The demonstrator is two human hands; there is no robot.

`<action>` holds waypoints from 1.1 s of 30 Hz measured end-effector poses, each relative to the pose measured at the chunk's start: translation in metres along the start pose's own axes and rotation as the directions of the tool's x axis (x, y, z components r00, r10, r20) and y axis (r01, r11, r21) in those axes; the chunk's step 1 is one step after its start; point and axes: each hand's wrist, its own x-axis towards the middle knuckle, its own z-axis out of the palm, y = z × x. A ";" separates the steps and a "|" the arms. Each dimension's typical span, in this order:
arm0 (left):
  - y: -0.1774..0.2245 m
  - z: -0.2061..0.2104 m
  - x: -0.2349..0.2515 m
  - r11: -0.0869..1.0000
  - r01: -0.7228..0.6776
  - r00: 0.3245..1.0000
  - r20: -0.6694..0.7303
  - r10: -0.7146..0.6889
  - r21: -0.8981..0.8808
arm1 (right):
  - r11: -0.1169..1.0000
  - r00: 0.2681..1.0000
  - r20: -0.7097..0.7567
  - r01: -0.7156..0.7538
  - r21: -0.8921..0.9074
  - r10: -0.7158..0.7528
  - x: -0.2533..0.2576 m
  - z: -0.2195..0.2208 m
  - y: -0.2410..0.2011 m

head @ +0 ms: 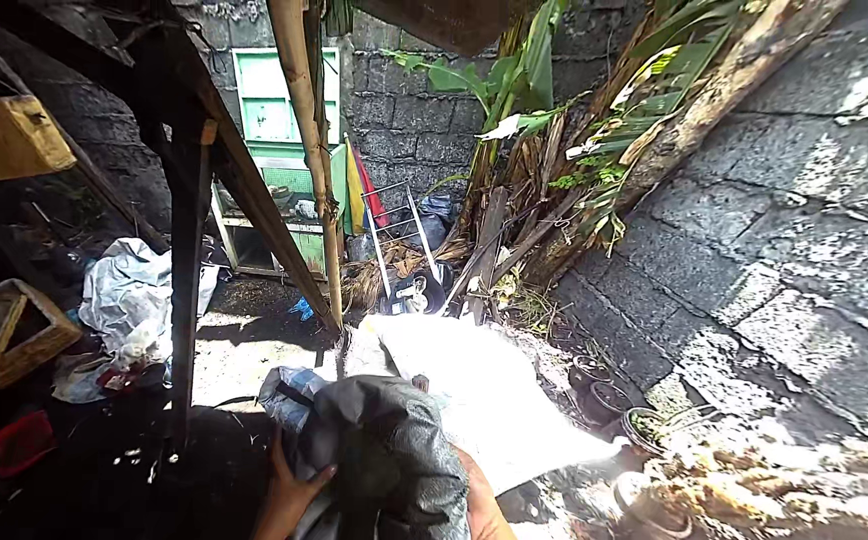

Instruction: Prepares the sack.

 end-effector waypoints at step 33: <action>0.030 0.071 -0.066 0.154 0.576 0.815 0.579 -0.027 -0.803 | 0.977 0.867 -0.499 -0.095 -0.192 -0.014 -0.004 -0.070 -0.005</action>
